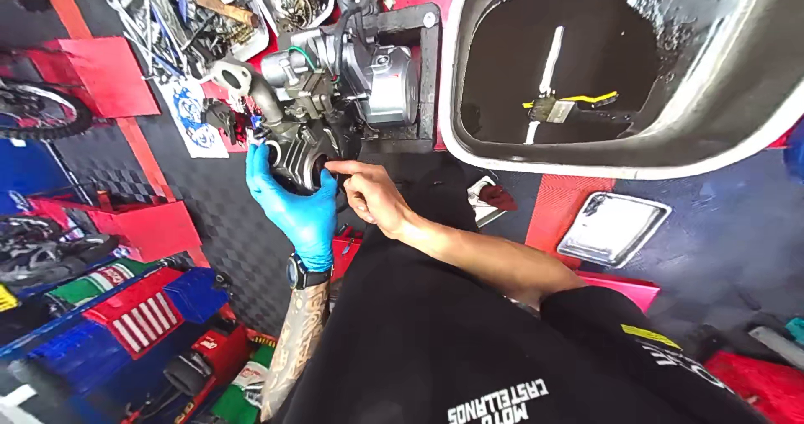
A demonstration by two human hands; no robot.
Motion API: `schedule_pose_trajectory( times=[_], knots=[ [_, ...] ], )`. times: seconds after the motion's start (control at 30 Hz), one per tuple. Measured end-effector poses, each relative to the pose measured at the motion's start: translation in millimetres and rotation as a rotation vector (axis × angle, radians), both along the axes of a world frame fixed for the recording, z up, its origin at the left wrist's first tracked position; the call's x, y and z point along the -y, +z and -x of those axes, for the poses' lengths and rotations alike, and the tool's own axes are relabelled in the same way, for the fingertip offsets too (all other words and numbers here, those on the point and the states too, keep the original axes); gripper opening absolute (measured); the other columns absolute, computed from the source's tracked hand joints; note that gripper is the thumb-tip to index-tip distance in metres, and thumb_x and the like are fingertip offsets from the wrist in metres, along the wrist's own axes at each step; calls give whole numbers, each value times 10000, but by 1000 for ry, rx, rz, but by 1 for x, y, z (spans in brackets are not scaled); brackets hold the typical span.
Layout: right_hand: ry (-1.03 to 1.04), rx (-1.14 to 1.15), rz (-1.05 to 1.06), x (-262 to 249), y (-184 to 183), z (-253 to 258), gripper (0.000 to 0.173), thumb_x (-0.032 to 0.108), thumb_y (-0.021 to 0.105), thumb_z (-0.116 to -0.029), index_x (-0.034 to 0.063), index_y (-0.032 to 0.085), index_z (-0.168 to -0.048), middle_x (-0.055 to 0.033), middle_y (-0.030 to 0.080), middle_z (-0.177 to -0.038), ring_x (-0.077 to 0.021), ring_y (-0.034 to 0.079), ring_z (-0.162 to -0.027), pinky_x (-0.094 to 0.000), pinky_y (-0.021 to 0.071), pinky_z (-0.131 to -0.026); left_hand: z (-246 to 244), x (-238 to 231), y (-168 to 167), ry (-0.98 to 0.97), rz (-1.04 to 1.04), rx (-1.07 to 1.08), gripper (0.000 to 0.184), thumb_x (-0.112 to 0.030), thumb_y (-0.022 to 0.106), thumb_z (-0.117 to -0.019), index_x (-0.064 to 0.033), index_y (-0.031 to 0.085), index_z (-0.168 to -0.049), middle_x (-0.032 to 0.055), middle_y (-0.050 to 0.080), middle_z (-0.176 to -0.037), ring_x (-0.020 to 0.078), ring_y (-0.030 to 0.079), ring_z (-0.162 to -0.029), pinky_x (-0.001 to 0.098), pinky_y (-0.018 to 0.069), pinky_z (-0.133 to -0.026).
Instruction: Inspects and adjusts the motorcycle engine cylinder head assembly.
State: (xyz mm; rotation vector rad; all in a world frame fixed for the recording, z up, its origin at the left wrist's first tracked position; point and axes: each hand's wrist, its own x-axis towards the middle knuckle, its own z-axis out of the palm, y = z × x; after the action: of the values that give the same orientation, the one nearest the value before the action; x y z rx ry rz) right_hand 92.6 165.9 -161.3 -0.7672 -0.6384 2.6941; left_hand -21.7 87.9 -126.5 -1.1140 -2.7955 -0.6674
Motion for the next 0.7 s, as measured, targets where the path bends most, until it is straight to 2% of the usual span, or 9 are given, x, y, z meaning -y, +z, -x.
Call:
schedule_pose_trajectory(
  times=[0.07,0.17,0.23,0.4,0.57,0.63,0.7],
  knots=[
    [-3,-31,19,-1,-4,-2,422,27,402,-984,-19,634,-1335,39,402,-577,-31,337,-441,-192,295,-411,3,1,1,-38,24,16,948,-240,890,-721,69,405,-1474,264,442,-1528,341,404,-1458,446,357,-1211],
    [-12,-99,40,-4,-14,-4,409,30,406,-989,-36,643,-1315,51,409,-578,-23,339,-451,-195,304,-424,4,1,6,-49,71,89,973,-187,871,-763,106,325,-1513,300,385,-1548,321,398,-1462,396,376,-1204],
    [-19,-140,33,-7,-21,-3,399,32,414,-991,-52,648,-1302,57,426,-585,-17,354,-459,-192,321,-435,6,1,7,-55,99,108,971,-171,859,-777,117,308,-1523,310,363,-1562,319,391,-1467,393,369,-1206],
    [-65,-215,17,-5,-38,2,394,14,416,-974,-72,659,-1272,18,554,-697,-1,384,-512,-186,348,-474,4,-3,10,-71,165,98,970,-114,832,-785,149,262,-1524,310,321,-1582,304,368,-1480,366,334,-1224],
    [-74,-243,40,-5,-42,2,405,22,468,-936,-81,657,-1279,-18,604,-676,-26,453,-530,-216,416,-506,5,-3,8,-45,198,76,988,-153,817,-793,148,237,-1534,313,286,-1606,332,326,-1505,406,294,-1253],
    [-87,-263,40,-2,-45,3,412,34,486,-926,-88,652,-1283,0,540,-630,-40,432,-519,-226,399,-498,3,-6,5,-2,230,39,1001,-192,801,-784,165,238,-1529,336,289,-1596,350,327,-1500,406,284,-1251],
    [-119,-280,31,1,-49,5,405,29,507,-908,-104,657,-1261,9,505,-591,-39,413,-496,-224,379,-476,0,-11,5,21,267,2,1001,-217,788,-781,190,238,-1512,352,293,-1583,327,341,-1490,374,281,-1244]
  ],
)
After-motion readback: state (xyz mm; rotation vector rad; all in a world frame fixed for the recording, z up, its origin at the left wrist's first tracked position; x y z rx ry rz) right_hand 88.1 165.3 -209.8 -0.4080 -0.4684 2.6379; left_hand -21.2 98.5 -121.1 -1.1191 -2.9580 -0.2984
